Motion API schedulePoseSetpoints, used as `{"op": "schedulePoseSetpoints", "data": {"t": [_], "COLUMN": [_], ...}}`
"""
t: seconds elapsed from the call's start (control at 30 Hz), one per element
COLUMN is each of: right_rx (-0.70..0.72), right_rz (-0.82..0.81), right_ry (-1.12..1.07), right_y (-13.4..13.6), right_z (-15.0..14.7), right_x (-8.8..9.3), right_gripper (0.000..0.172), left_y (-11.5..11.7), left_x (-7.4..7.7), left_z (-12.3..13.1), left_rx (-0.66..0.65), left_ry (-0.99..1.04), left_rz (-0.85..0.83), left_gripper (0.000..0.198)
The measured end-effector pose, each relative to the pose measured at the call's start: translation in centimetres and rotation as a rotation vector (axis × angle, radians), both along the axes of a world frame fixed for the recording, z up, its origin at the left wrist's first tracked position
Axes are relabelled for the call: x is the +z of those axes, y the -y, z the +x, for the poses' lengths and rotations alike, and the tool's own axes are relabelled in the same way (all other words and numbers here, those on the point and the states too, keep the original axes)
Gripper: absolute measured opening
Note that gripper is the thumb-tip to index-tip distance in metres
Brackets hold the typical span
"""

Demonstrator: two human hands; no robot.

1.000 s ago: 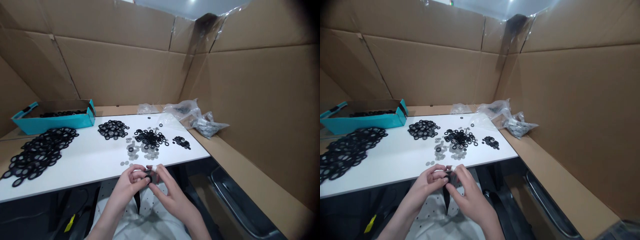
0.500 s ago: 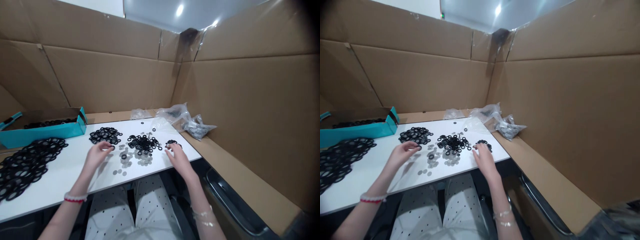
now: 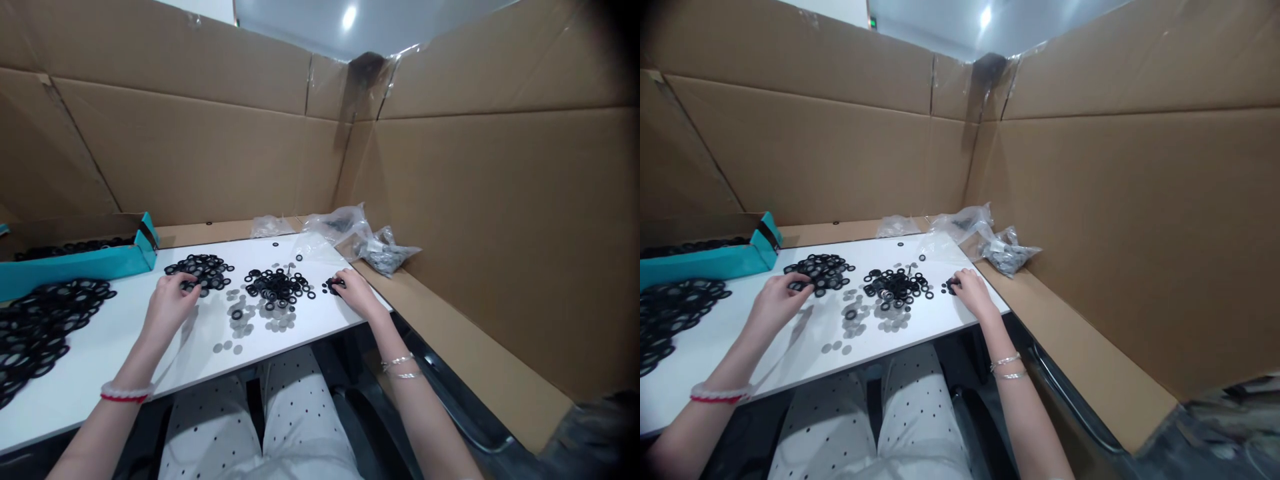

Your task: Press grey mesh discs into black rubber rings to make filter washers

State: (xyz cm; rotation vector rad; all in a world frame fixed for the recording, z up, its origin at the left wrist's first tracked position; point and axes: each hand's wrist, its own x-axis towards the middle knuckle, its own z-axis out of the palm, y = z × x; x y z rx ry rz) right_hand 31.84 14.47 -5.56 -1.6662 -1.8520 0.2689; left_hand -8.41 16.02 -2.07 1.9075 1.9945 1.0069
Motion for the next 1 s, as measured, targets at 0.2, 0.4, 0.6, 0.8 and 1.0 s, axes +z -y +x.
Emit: {"op": "schedulePoseSetpoints", "data": {"t": [0.2,0.4,0.6,0.8,1.0], "right_rx": [0.083,0.267,0.420,0.453,0.500], "right_rz": [-0.029,-0.126,-0.274,-0.275,-0.280], "right_ry": [-0.292,-0.640,-0.846,-0.848,-0.870], "right_y": [0.5,4.1,8.0,8.4,8.7], "right_z": [-1.0,-7.0,-11.4,-12.1,-13.2], "right_x": [1.1,3.3,4.7,4.6,4.1], "right_gripper": [0.015,0.027,0.023,0.021,0.023], "left_y": [3.5,7.9,10.8,10.8,10.6], "left_x": [1.3,2.1,3.3,1.9,1.3], "left_z": [3.7,9.9,11.5,10.2,9.6], "left_rx": [-0.155,-0.522,-0.485,-0.486,-0.464], "left_ry": [0.106,0.739,0.936,1.215,1.287], "left_rz": [-0.151,-0.319,-0.372,-0.510,-0.579], "left_gripper": [0.030,0.035,0.032,0.034,0.037]}}
